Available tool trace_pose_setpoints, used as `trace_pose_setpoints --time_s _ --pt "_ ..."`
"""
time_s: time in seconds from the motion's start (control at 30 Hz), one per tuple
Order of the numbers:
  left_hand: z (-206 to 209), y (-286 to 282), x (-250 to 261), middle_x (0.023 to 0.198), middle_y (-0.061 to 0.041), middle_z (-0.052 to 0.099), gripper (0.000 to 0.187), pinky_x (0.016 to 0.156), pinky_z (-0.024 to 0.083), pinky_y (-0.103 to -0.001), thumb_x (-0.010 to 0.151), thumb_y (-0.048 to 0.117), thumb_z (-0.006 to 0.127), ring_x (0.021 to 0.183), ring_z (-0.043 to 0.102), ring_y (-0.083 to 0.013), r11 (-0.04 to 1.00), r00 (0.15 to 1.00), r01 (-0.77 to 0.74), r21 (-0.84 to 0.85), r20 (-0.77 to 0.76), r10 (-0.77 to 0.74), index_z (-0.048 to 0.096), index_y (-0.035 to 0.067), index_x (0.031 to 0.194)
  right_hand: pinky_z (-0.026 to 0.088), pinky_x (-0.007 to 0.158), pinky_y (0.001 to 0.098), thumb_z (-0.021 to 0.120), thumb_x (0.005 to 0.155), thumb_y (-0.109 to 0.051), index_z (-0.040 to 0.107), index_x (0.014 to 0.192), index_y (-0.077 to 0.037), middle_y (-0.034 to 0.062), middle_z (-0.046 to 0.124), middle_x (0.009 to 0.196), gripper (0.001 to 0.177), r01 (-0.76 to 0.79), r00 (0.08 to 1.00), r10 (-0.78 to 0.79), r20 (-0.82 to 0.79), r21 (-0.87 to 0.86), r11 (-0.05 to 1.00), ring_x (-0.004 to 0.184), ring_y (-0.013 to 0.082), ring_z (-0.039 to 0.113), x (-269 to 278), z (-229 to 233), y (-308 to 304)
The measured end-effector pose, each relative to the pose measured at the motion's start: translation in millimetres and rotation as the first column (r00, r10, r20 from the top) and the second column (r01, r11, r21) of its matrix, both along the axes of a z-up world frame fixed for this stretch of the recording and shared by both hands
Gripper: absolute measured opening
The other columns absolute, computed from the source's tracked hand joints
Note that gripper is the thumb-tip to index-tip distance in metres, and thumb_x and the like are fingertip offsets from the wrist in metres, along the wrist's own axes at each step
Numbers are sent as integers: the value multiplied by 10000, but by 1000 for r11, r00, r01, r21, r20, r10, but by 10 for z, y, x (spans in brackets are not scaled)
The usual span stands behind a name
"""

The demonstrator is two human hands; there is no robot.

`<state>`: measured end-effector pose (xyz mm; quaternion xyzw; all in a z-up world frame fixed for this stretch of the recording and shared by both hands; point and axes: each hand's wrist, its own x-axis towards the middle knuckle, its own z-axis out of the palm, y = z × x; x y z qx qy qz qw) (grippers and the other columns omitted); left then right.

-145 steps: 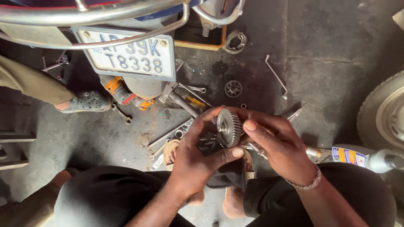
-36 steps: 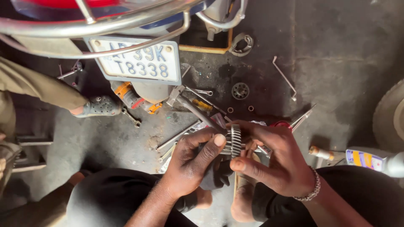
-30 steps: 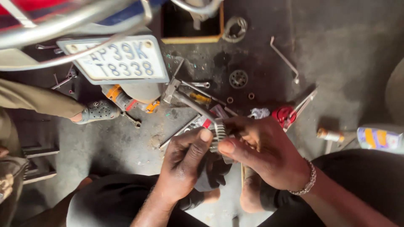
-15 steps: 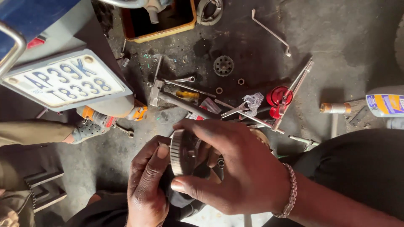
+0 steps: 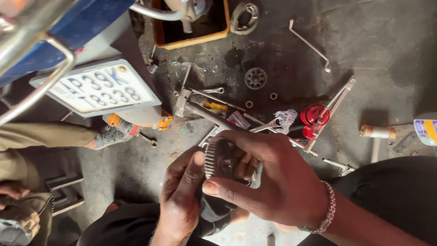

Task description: Inspecting, cleaning, and assembling motorcycle engine gears and internal components on a garage floor.

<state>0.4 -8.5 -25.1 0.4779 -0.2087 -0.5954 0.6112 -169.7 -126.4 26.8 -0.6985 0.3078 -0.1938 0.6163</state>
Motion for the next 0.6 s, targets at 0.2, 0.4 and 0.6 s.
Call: trace_pose_setpoints --time_s 0.2,0.4,0.6 --pt "104 -48 -30 1107 -142 722 433 878 545 -338 1048 284 525 981 682 -185 999 989 -31 9 -142 32 613 -74 1276 574 709 271 890 735 -359 584 1335 17 100 727 1038 771 48 995 -18 96 -322 945 811 144 728 23 60 75" --pt "0 59 13 1186 -179 696 494 895 564 -380 1047 302 536 1030 686 -227 999 952 8 -39 -306 -19 565 -80 1359 598 769 270 945 680 -334 591 1373 -5 81 746 1089 844 69 995 -28 96 -456 887 861 142 753 36 101 114" --pt "85 85 24 1267 -172 673 549 995 551 -393 1013 340 562 1132 676 -236 997 929 81 1 -363 -75 536 -32 1416 593 786 282 964 644 -349 607 1328 0 95 747 1128 847 84 995 -31 99 -591 802 888 162 733 51 152 170"
